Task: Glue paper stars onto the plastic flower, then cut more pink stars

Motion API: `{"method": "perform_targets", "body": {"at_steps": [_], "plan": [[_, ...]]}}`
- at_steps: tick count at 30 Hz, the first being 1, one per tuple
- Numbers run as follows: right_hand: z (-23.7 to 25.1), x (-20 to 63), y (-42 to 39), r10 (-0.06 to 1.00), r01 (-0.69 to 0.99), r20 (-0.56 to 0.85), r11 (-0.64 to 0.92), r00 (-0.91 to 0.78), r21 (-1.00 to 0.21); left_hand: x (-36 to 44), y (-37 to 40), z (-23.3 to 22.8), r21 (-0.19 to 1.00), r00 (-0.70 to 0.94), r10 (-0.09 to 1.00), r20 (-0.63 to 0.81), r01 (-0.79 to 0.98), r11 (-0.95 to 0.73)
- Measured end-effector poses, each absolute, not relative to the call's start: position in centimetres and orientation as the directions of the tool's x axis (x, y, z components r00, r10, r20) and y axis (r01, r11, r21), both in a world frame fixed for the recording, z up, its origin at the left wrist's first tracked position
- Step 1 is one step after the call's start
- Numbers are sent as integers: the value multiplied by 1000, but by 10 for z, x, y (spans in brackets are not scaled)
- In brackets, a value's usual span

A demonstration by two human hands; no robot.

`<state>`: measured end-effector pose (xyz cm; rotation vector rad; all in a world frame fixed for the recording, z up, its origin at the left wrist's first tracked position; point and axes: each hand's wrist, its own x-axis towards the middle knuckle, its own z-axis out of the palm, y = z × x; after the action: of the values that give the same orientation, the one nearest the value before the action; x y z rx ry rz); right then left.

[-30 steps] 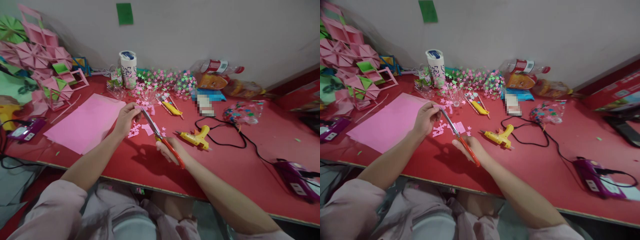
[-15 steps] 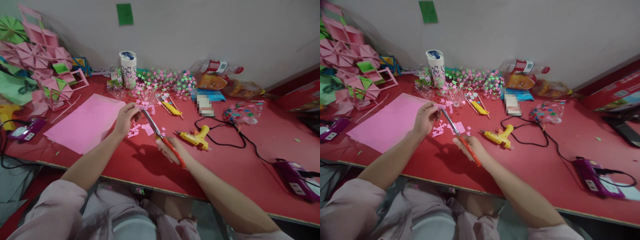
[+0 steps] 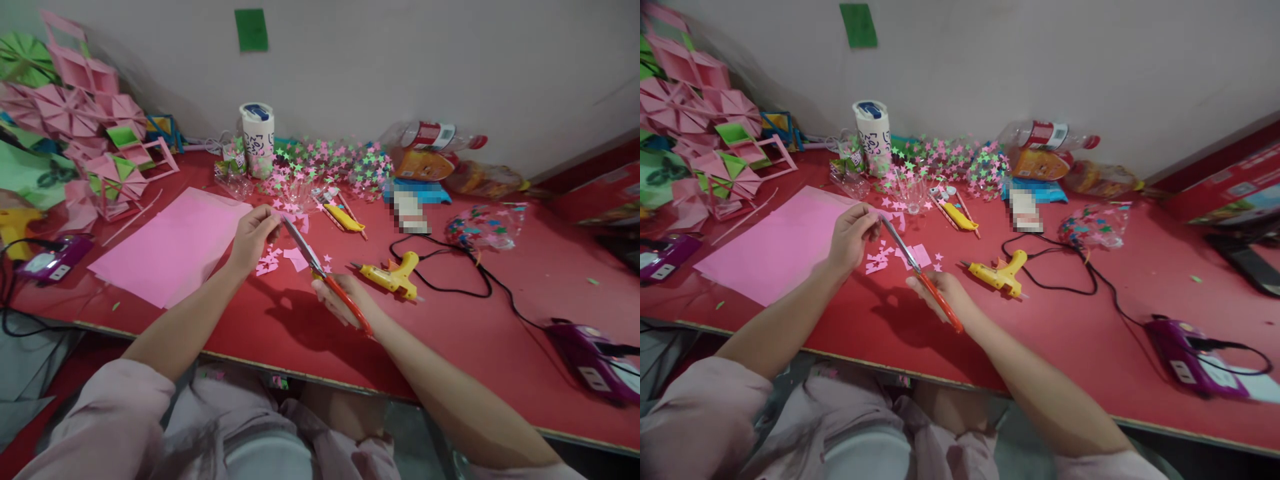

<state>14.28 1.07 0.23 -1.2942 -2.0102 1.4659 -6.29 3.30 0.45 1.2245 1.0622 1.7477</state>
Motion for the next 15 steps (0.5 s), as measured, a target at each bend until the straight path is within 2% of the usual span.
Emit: {"method": "perform_targets", "body": {"at_steps": [15], "plan": [[6,141,9,814,470,-257,22,-521,-883,-63,33,5,919,-285,894,345,-93,-384]]}}
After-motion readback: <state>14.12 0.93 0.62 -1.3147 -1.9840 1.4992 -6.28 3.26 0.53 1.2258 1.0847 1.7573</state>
